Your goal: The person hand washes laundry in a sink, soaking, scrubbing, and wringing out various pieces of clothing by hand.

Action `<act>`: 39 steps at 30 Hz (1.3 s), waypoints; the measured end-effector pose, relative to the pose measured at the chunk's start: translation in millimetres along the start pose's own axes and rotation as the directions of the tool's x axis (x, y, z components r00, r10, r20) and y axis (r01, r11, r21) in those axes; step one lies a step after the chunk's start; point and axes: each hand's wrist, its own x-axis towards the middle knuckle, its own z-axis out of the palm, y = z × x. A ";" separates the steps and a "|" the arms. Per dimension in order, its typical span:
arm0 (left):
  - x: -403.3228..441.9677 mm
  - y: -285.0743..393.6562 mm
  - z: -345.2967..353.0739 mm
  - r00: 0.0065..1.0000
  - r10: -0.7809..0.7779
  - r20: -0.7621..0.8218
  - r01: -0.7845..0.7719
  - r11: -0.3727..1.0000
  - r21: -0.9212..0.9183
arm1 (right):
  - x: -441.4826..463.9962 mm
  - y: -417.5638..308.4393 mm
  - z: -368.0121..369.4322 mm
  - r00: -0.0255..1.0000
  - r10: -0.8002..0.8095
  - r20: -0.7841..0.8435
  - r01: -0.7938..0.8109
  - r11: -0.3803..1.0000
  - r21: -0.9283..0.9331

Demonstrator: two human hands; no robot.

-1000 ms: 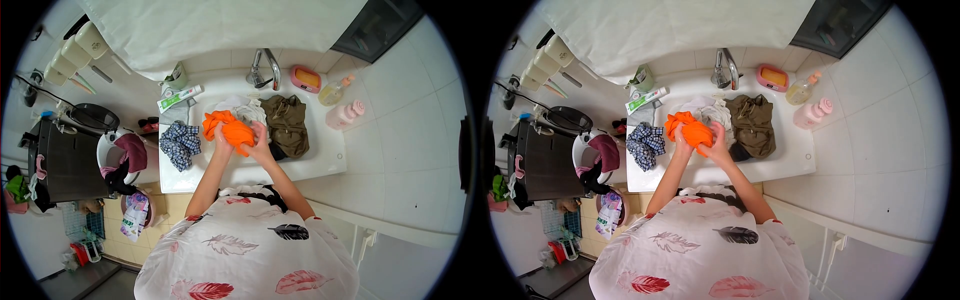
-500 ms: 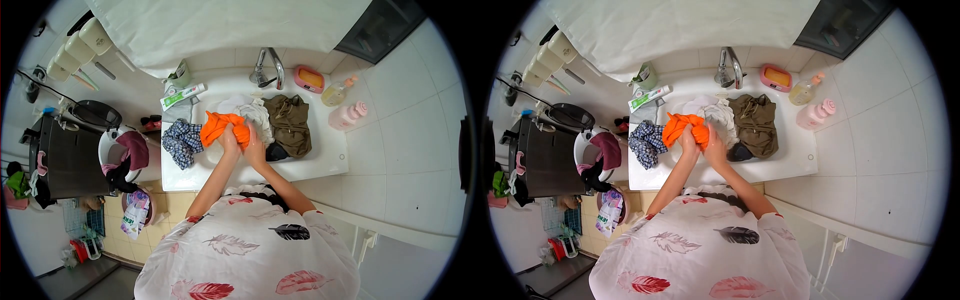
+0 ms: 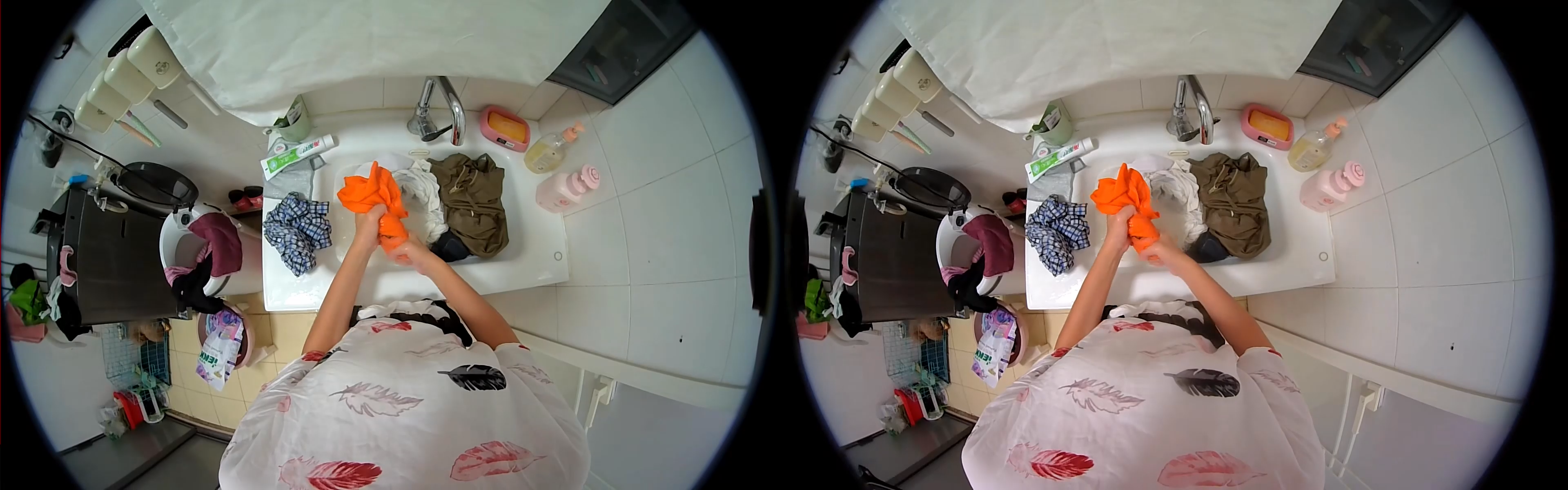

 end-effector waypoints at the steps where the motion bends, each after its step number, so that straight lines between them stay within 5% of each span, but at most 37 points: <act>1: -4.6 7.4 3.6 0.997 -0.058 0.058 0.059 0.998 -0.006 | 9.0 13.9 -8.0 0.998 0.045 0.048 -0.048 0.997 0.060; 3: -6.2 8.5 -0.5 0.987 -0.116 0.115 0.118 0.993 -0.008 | 7.0 13.8 -11.1 0.991 0.089 0.100 -0.101 0.988 0.118; 5: -2.2 1.6 -12.3 0.942 -0.212 0.260 0.231 0.972 -0.043 | 0.3 9.7 -16.0 0.909 0.169 0.382 -0.224 0.969 0.105; 9: -1.9 1.4 -17.0 0.876 -0.355 0.328 0.355 0.933 0.060 | -1.8 13.1 -21.0 0.842 0.167 0.513 -0.232 0.971 0.065; 11: -0.1 2.5 -12.5 0.897 -0.318 0.306 0.317 0.947 0.054 | -2.1 11.1 -15.4 0.954 0.143 0.265 -0.060 0.953 -0.298; 12: 0.3 4.3 -9.5 0.898 -0.318 0.306 0.317 0.947 0.055 | -3.3 7.7 -12.7 0.953 0.143 0.266 -0.060 0.953 -0.298; 14: -0.3 5.7 -3.7 0.979 -0.138 0.148 0.097 0.962 0.257 | -8.9 0.3 -8.8 0.935 -0.078 0.346 0.272 0.783 -0.560; 15: 0.7 3.2 -3.9 0.979 -0.142 0.149 0.100 0.960 0.260 | -10.7 -3.4 -9.1 0.936 -0.079 0.344 0.271 0.785 -0.557; 17: 3.1 -0.4 -5.4 0.986 0.068 0.155 -0.148 0.794 0.590 | -11.9 -11.3 -14.8 0.913 0.125 0.388 0.109 0.843 -0.527; 18: 2.0 2.9 -2.7 0.986 0.071 0.153 -0.149 0.792 0.592 | -7.6 -6.7 -23.7 0.912 0.123 0.392 0.112 0.843 -0.526; 20: -0.6 8.1 0.8 0.980 0.111 0.163 -0.193 0.697 0.691 | 1.0 1.2 -39.4 0.957 0.052 0.284 0.007 0.979 -0.202; 21: -0.7 9.2 -0.7 0.980 0.112 0.163 -0.194 0.696 0.692 | 4.9 -0.6 -43.6 0.960 0.052 0.277 -0.087 0.989 0.116; 22: -0.7 11.3 -2.0 0.974 0.061 0.217 -0.186 0.762 0.620 | 11.1 -0.2 -43.8 0.960 0.049 0.275 -0.085 0.989 0.118; 24: -2.0 13.2 0.7 0.958 0.012 0.285 -0.172 0.823 0.542 | 20.7 -3.9 -37.7 0.976 -0.201 0.077 0.175 0.950 0.257; 26: -6.4 14.3 2.7 0.912 -0.325 0.250 0.253 0.926 0.279 | 23.7 -11.2 -38.1 0.985 -0.100 0.138 0.043 0.929 0.367; 27: -7.3 10.7 2.2 0.911 -0.326 0.253 0.253 0.926 0.280 | 24.7 -14.5 -36.9 0.976 -0.004 0.218 -0.099 0.883 0.459; 29: -9.4 6.7 1.6 0.839 -0.509 0.189 0.498 0.860 0.108 | 23.8 -23.3 -25.3 0.980 -0.053 0.192 -0.049 0.871 0.489; 34: -12.1 12.5 -9.4 0.735 -0.640 0.225 0.655 0.756 0.011 | 44.1 -24.3 -21.8 0.966 -0.113 0.231 -0.030 0.842 0.538; 36: -12.3 14.1 -10.8 0.710 -0.637 0.300 0.681 0.730 -0.062 | 35.9 -42.1 -9.9 0.987 -0.116 0.108 0.055 0.888 0.456; 39: -16.0 24.6 -5.3 0.711 -0.672 0.207 0.682 0.731 0.031 | 40.9 -51.7 0.1 0.969 -0.237 -0.067 0.244 0.888 0.391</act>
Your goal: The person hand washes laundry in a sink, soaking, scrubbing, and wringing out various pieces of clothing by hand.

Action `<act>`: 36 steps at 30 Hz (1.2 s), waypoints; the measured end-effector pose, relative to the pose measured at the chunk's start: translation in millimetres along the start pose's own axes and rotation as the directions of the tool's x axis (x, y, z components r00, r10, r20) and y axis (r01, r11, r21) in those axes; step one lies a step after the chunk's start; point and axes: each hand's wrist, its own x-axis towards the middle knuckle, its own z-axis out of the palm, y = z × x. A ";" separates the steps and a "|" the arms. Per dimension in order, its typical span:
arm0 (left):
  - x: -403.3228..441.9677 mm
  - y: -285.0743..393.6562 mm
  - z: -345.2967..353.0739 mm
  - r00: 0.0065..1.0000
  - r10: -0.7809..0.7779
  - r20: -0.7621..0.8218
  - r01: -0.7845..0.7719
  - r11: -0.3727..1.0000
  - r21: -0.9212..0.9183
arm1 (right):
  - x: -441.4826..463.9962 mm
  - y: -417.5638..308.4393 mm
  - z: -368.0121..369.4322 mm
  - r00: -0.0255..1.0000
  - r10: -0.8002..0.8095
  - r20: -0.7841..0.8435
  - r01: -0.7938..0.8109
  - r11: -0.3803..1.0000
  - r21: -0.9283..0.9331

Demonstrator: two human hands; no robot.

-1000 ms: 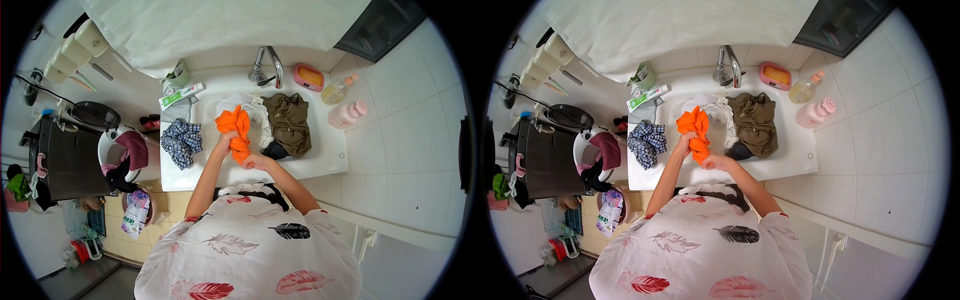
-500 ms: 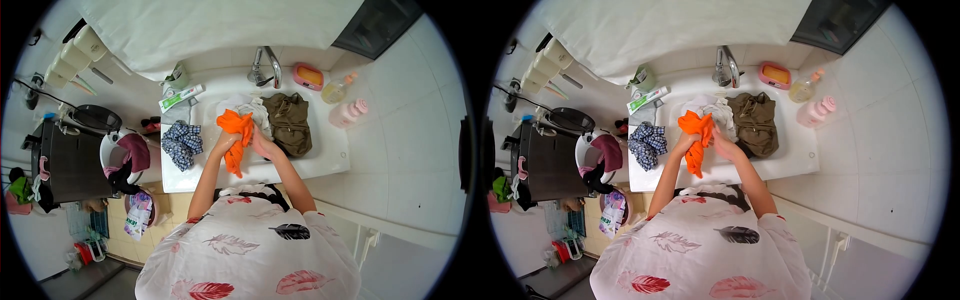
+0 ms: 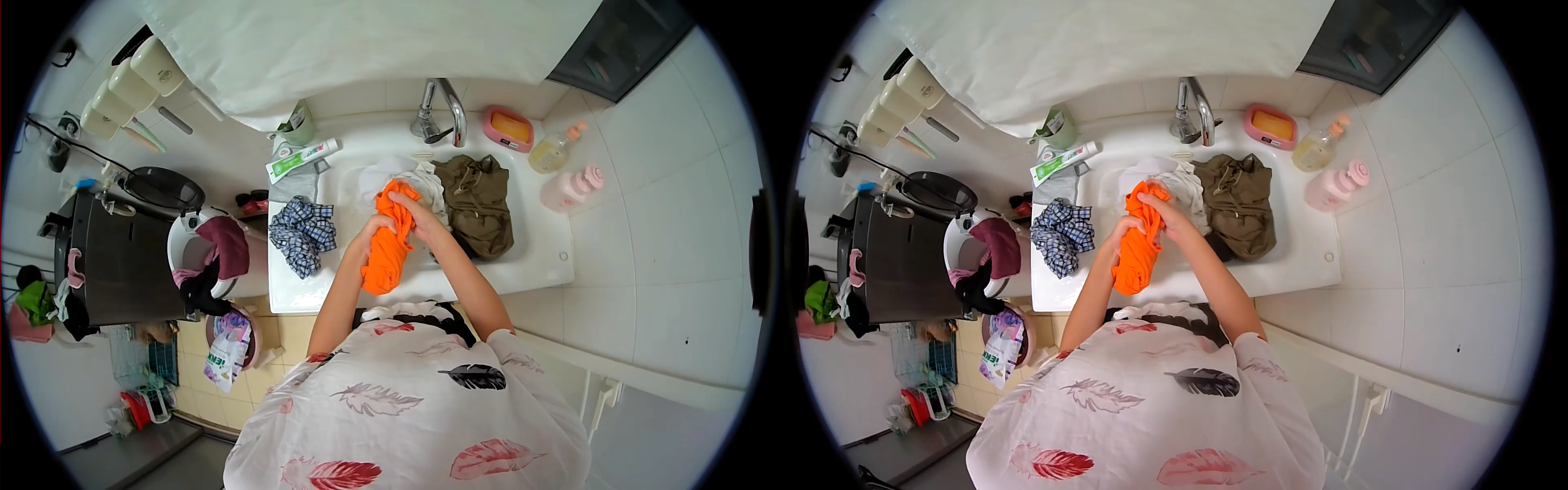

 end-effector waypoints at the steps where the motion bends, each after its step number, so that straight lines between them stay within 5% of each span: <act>1: -2.2 -1.7 5.2 0.999 0.027 -0.021 -0.027 1.000 -0.004 | 3.9 0.2 0.1 1.000 0.002 0.001 -0.002 1.000 -0.001; 6: 11.9 -7.8 6.8 0.996 0.064 -0.054 -0.064 0.998 0.013 | 15.6 7.4 -4.5 0.980 -0.171 -0.102 0.132 0.943 -0.306; 9: 30.5 -11.3 1.5 1.000 0.028 0.006 -0.029 0.970 0.242 | 15.4 11.2 -5.5 0.948 -0.273 -0.165 0.184 0.891 -0.414; 12: 42.6 -26.2 2.3 0.962 0.248 -0.117 -0.201 0.928 0.315 | 16.6 16.6 -11.5 0.919 -0.346 -0.190 0.195 0.816 -0.544; 14: 44.2 -30.2 3.9 0.876 0.466 -0.123 -0.326 0.761 0.560 | 18.4 20.3 -15.1 0.893 -0.410 -0.187 0.206 0.739 -0.641; 21: 36.1 -31.5 13.6 0.773 0.619 -0.139 -0.297 0.547 0.783 | 16.0 19.0 -10.8 0.821 -0.548 -0.158 0.154 0.479 -0.864; 24: 38.3 -28.8 9.1 0.758 0.637 -0.143 -0.273 0.508 0.817 | 11.3 9.8 -4.3 0.883 -0.419 -0.213 -0.001 0.452 -0.892; 25: 38.9 -25.4 3.9 0.788 0.596 -0.152 -0.244 0.529 0.813 | 16.5 16.4 -11.0 0.882 -0.420 -0.214 -0.001 0.452 -0.892; 27: 38.8 -19.4 -4.5 0.817 0.554 -0.158 -0.214 0.547 0.810 | 28.8 31.2 -22.4 0.828 -0.553 -0.093 0.305 0.582 -0.753; 28: 38.2 -16.6 -7.5 0.793 0.590 -0.153 -0.317 0.614 0.723 | 26.5 32.7 -23.4 0.827 -0.554 -0.093 0.306 0.582 -0.753; 30: 25.3 -8.4 1.0 0.790 0.591 -0.163 -0.401 0.699 0.592 | 1.6 21.8 -3.2 0.890 -0.409 -0.200 0.276 0.834 -0.479; 34: 23.8 -8.0 -1.9 0.799 0.571 -0.189 -0.402 0.741 0.538 | -12.4 28.3 3.7 0.877 -0.347 -0.333 0.124 0.833 -0.539; 36: 23.1 -6.6 2.0 0.801 0.578 -0.154 -0.447 0.750 0.488 | -23.3 19.6 13.7 0.927 -0.096 -0.362 -0.041 0.935 -0.353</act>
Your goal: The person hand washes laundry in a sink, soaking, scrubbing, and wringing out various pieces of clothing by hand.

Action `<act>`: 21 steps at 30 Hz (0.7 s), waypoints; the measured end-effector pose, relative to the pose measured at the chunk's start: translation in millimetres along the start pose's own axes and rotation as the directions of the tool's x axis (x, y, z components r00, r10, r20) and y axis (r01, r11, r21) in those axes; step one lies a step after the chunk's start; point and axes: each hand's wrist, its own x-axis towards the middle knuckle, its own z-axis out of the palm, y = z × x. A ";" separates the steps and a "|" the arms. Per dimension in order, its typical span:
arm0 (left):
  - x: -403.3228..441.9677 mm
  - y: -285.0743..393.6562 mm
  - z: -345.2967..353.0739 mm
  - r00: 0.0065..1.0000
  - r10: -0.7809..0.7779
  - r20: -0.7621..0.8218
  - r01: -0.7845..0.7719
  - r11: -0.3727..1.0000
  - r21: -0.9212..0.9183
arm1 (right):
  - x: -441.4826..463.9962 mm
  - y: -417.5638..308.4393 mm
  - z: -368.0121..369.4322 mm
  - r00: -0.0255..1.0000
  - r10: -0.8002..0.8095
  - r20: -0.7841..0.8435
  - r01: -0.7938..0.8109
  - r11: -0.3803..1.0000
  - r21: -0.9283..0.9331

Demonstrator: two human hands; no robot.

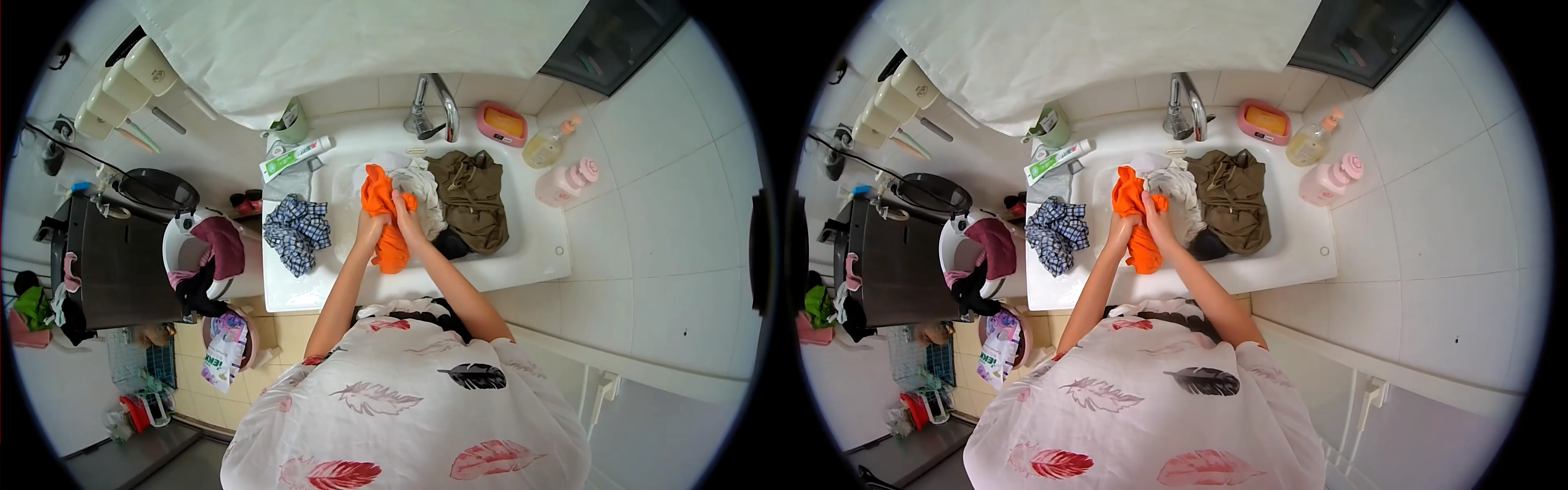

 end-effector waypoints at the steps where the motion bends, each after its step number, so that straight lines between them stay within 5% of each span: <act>1: -0.8 0.4 3.8 1.000 -0.001 0.002 0.001 1.000 0.000 | -0.6 1.5 1.0 1.000 0.000 -0.002 0.000 1.000 0.000; 3: -4.2 3.2 12.8 0.991 0.136 0.009 -0.135 0.990 -0.046 | -1.1 4.5 5.2 0.996 -0.050 -0.079 0.057 0.994 0.091; 7: -3.0 1.0 11.7 0.990 0.093 0.109 -0.088 0.995 -0.055 | -1.0 2.2 4.9 0.988 -0.089 -0.130 0.106 0.986 0.130; 9: -4.5 1.6 15.6 0.963 0.234 0.136 -0.242 0.969 0.047 | 2.2 4.4 3.7 0.983 -0.071 -0.172 0.102 0.978 0.180; 10: -6.2 2.3 15.3 0.977 0.179 0.120 -0.190 0.978 0.084 | 4.8 6.9 1.9 0.983 -0.072 -0.170 0.102 0.979 0.179; 16: -7.6 -2.6 15.3 0.976 0.166 0.138 -0.171 0.985 0.026 | 25.9 26.9 -12.6 0.982 -0.170 -0.083 0.173 0.984 0.036; 18: -5.5 -2.9 11.4 0.988 0.080 0.131 -0.081 0.997 0.005 | 34.5 29.1 -18.4 0.958 -0.281 -0.046 0.262 0.933 -0.246; 21: 5.0 -6.1 -0.5 0.994 0.014 0.105 -0.012 1.000 -0.018 | 35.8 26.2 -18.6 0.871 -0.489 0.050 0.467 0.790 -0.398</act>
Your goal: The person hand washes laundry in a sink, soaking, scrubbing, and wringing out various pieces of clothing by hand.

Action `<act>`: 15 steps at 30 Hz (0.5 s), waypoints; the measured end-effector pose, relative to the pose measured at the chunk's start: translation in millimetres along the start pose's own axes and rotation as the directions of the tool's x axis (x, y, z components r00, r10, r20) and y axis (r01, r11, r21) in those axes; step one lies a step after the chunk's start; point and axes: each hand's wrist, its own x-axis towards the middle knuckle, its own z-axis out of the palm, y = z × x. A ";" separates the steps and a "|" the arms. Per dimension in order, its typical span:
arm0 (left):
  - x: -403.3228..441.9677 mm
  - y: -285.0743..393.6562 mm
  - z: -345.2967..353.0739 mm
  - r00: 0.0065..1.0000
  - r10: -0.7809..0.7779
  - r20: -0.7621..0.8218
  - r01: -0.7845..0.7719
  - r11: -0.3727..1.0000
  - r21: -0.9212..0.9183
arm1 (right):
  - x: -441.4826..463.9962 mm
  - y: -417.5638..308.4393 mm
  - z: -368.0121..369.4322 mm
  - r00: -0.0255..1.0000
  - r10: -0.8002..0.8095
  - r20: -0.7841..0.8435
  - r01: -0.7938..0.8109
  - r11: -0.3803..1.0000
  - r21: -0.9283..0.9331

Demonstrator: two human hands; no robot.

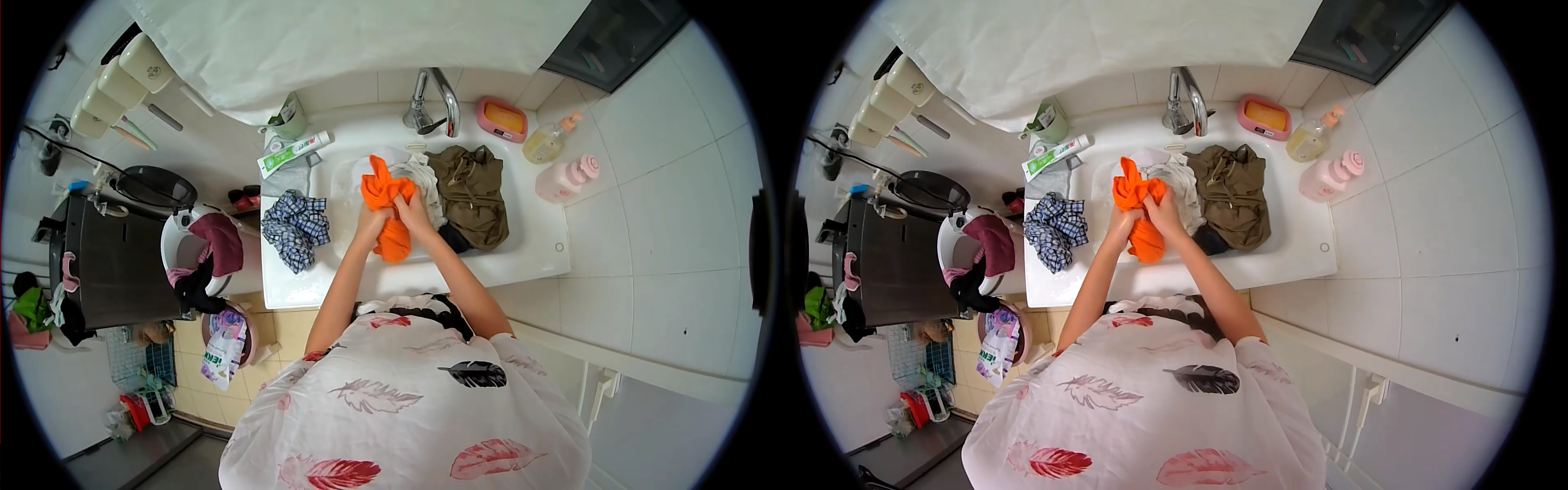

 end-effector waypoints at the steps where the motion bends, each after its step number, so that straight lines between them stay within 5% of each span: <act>1: 3.2 -2.2 -5.0 0.995 -0.027 -0.098 0.021 0.998 -0.062 | -0.9 -2.0 -6.2 0.978 0.137 0.154 -0.169 0.962 0.217; 4: 6.7 -5.6 -20.2 0.975 -0.024 -0.222 -0.026 0.975 -0.222 | -10.2 17.7 -14.3 0.987 0.032 0.160 -0.051 0.992 0.117; 6: -1.1 14.0 -17.8 0.908 0.021 -0.419 -0.216 0.880 -0.423 | -35.5 -15.4 -26.9 0.973 -0.053 0.226 0.053 0.999 0.005; 8: 2.4 11.3 -21.2 0.880 0.024 -0.474 -0.280 0.833 -0.477 | -57.3 -36.5 -29.9 0.867 -0.230 0.442 0.434 0.786 -0.440; 9: -0.3 17.5 -18.2 0.877 -0.040 -0.480 -0.266 0.790 -0.552 | -65.4 -45.2 -29.5 0.843 -0.221 0.491 0.472 0.740 -0.478; 15: -9.2 20.8 14.8 0.862 -0.185 -0.471 -0.195 0.737 -0.647 | -58.3 -19.0 9.5 0.977 -0.186 0.106 0.211 0.922 -0.324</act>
